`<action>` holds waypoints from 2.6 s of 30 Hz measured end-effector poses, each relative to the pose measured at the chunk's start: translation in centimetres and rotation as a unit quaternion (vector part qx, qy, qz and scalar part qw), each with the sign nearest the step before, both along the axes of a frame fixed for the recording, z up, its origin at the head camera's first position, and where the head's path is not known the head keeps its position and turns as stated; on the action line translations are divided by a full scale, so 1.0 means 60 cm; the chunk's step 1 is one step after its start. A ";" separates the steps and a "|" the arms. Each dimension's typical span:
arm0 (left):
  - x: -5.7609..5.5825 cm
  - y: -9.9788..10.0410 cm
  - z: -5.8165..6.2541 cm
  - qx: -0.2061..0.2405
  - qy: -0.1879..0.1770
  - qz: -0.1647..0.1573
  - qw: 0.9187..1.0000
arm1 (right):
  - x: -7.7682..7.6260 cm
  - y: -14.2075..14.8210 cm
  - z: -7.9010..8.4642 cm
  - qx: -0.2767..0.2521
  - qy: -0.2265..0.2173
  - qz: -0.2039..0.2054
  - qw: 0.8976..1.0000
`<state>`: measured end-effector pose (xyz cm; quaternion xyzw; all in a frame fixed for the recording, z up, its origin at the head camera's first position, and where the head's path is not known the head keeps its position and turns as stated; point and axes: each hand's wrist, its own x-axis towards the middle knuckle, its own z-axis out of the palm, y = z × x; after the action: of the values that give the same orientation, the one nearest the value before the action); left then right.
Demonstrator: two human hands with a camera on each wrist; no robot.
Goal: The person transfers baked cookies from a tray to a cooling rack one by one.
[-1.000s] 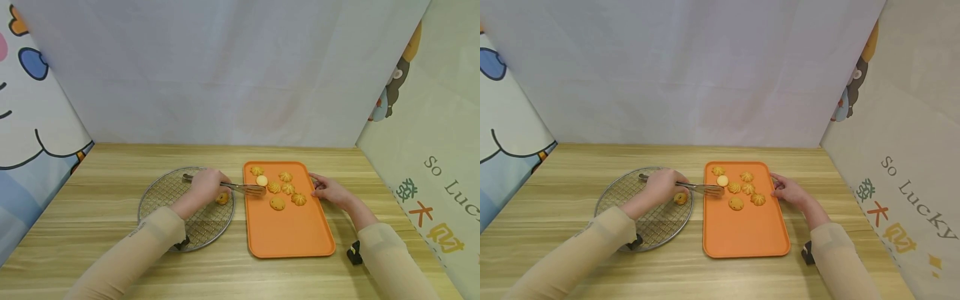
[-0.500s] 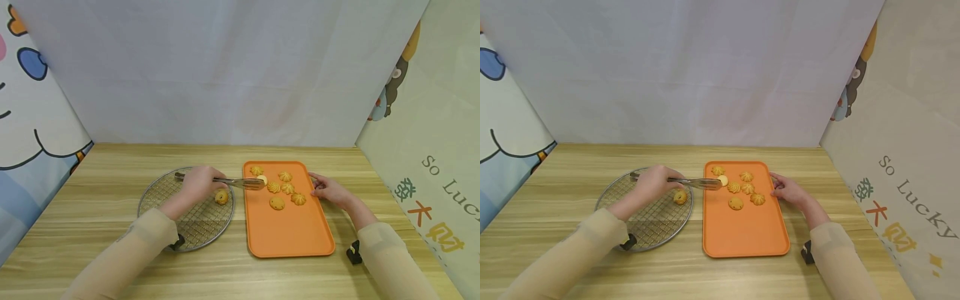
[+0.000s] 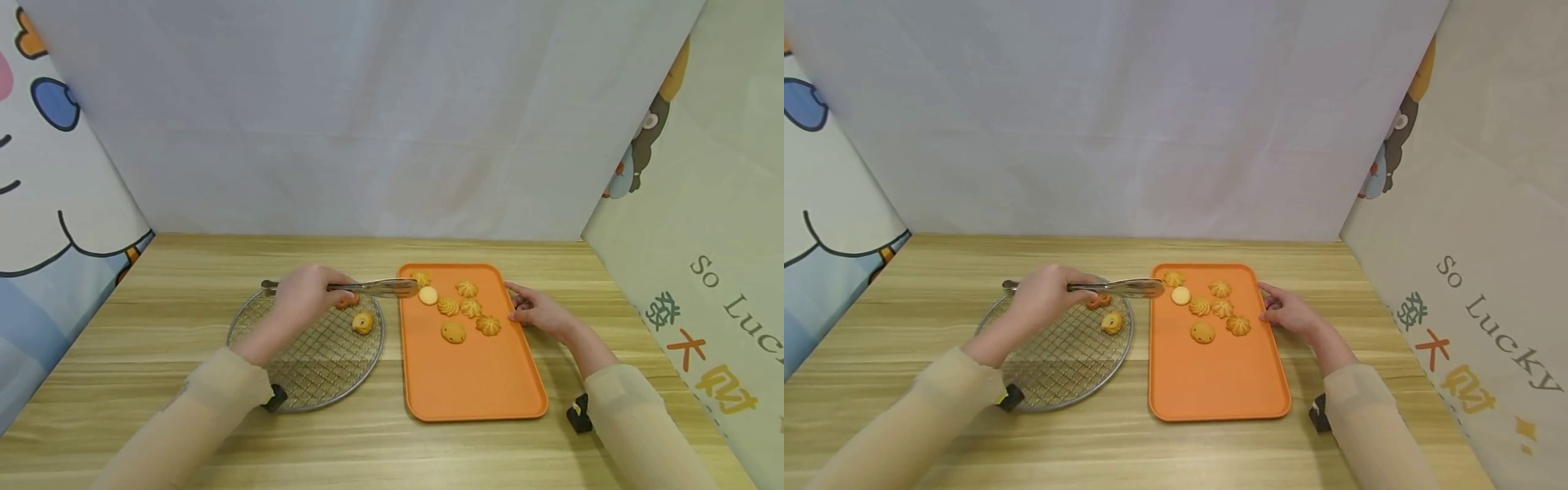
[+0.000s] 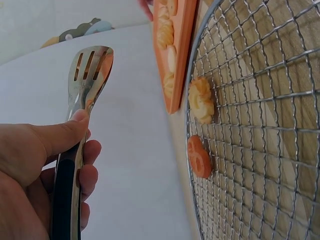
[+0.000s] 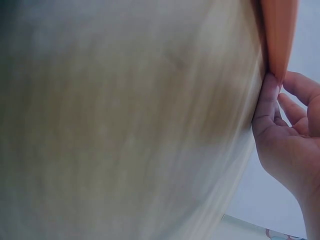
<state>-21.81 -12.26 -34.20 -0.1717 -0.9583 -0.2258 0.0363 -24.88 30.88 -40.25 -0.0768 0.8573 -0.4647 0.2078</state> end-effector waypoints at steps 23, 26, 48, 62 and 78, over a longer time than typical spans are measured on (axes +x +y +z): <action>0.009 -0.093 -0.016 0.017 0.089 0.051 0.995 | -0.001 -0.001 -0.001 -0.003 -0.001 0.001 1.000; 0.006 -0.108 -0.028 0.017 0.090 0.058 0.994 | -0.002 0.000 -0.002 -0.002 -0.005 0.001 1.000; -0.019 -0.184 -0.092 -0.033 0.114 0.084 0.989 | -0.002 0.002 -0.002 0.000 -0.004 0.004 1.000; -0.030 -0.190 -0.096 -0.081 0.104 0.103 0.986 | -0.001 0.000 0.000 0.000 -0.006 -0.001 1.000; -0.032 -0.193 -0.106 -0.097 0.102 0.095 0.986 | -0.003 0.001 -0.002 -0.001 -0.005 -0.002 1.000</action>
<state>-23.76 -23.82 -40.57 -0.1046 -0.9789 -0.1088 0.1379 -25.04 30.92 -40.34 -0.0726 0.8562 -0.4660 0.2110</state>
